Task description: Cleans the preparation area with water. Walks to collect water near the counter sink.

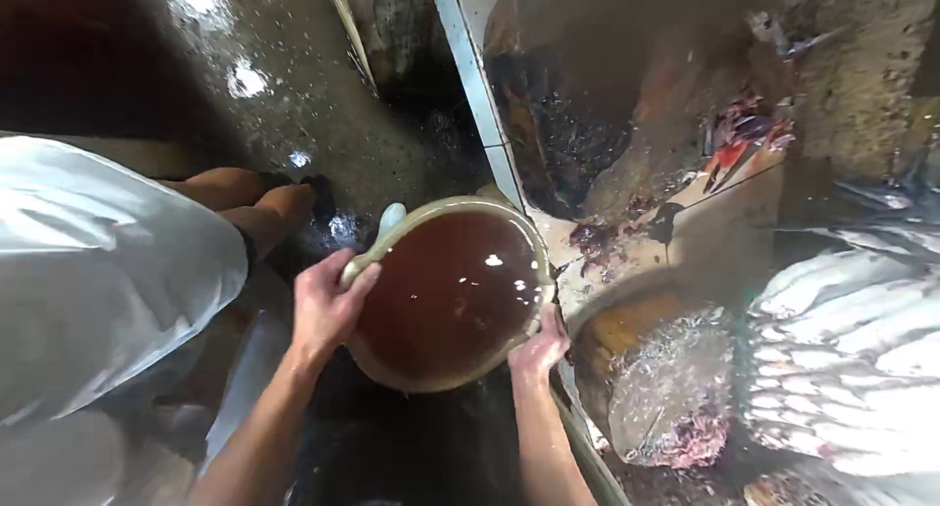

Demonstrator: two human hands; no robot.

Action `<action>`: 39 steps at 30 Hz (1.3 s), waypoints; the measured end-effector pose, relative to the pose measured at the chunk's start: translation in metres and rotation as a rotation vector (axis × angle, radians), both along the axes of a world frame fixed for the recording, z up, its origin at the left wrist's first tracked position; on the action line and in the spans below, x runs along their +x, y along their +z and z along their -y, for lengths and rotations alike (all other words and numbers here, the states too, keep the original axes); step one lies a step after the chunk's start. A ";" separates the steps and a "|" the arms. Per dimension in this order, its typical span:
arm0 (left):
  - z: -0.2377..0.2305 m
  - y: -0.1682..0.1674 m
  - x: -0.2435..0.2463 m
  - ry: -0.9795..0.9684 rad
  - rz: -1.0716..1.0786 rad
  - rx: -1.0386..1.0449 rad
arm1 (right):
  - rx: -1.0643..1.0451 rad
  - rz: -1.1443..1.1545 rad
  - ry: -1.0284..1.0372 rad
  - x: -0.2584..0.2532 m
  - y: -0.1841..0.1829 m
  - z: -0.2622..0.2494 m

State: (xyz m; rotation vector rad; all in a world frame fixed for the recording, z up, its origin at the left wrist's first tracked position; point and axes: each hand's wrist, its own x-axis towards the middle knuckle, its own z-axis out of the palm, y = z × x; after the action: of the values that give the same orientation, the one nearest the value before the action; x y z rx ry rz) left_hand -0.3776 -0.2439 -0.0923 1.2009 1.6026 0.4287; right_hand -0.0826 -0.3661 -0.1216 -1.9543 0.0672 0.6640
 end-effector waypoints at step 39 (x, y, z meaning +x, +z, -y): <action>0.013 -0.292 0.075 -0.081 0.061 -0.403 | -0.162 -0.199 -0.269 0.022 -0.246 0.068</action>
State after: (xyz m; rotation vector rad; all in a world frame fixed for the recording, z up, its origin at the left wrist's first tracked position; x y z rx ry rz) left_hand -0.3021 -0.2567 -0.3846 0.9309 1.4933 0.0806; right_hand -0.0604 -0.4338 -0.3680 -1.9795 0.5118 0.6877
